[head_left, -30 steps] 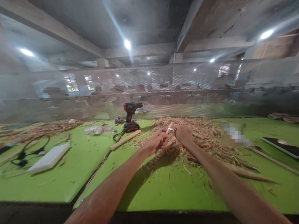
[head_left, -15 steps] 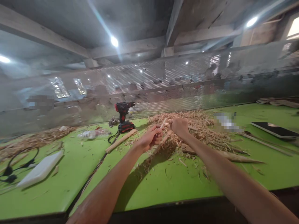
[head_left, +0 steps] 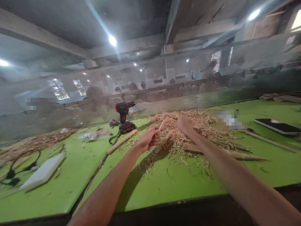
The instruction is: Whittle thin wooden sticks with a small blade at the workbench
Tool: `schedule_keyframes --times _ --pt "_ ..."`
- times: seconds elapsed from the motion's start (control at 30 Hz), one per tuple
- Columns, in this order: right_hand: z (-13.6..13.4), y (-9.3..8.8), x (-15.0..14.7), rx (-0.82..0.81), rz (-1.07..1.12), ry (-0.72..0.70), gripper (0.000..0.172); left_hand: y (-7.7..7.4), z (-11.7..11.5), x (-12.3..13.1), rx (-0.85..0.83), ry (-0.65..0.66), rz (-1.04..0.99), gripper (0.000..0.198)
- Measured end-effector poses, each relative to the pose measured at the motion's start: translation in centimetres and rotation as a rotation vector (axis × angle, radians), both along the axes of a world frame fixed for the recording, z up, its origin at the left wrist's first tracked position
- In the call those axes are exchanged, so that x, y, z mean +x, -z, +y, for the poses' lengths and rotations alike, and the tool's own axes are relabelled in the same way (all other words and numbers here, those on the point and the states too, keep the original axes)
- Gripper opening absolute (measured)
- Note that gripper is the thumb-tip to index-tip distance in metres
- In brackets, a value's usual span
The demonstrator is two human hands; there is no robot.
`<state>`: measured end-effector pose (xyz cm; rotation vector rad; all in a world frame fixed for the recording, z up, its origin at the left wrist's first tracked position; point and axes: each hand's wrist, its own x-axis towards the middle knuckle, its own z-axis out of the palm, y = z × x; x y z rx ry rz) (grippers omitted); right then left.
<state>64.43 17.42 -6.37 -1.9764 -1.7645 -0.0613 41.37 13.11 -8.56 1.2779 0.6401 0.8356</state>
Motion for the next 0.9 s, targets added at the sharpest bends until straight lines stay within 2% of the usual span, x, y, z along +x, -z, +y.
schedule_keyframes --times 0.13,0.23,0.33,0.43,0.57,0.9 --pt "-0.1 -0.5 1.4 -0.009 -0.016 0.101 0.039 0.1 0.0 -0.1 -0.004 0.01 0.002 0.021" --pt "-0.4 -0.6 0.7 -0.005 -0.062 0.032 0.043 0.3 0.1 0.1 -0.017 -0.008 -0.009 0.025" --pt "-0.7 -0.2 -1.4 -0.009 -0.121 -0.106 0.035 0.6 0.2 0.3 -0.021 -0.012 -0.008 0.031" --pt "-1.0 0.4 -3.3 -0.014 -0.166 -0.181 0.025 0.6 0.2 0.3 -0.003 -0.004 -0.02 0.032" --pt "-1.2 0.8 -3.5 0.003 -0.192 -0.183 0.026 0.5 -0.1 0.6 0.021 -0.004 -0.022 0.027" --pt "-1.5 0.3 -3.3 0.012 -0.17 -0.147 0.025 0.8 -0.3 0.9 0.009 0.021 -0.064 0.027"
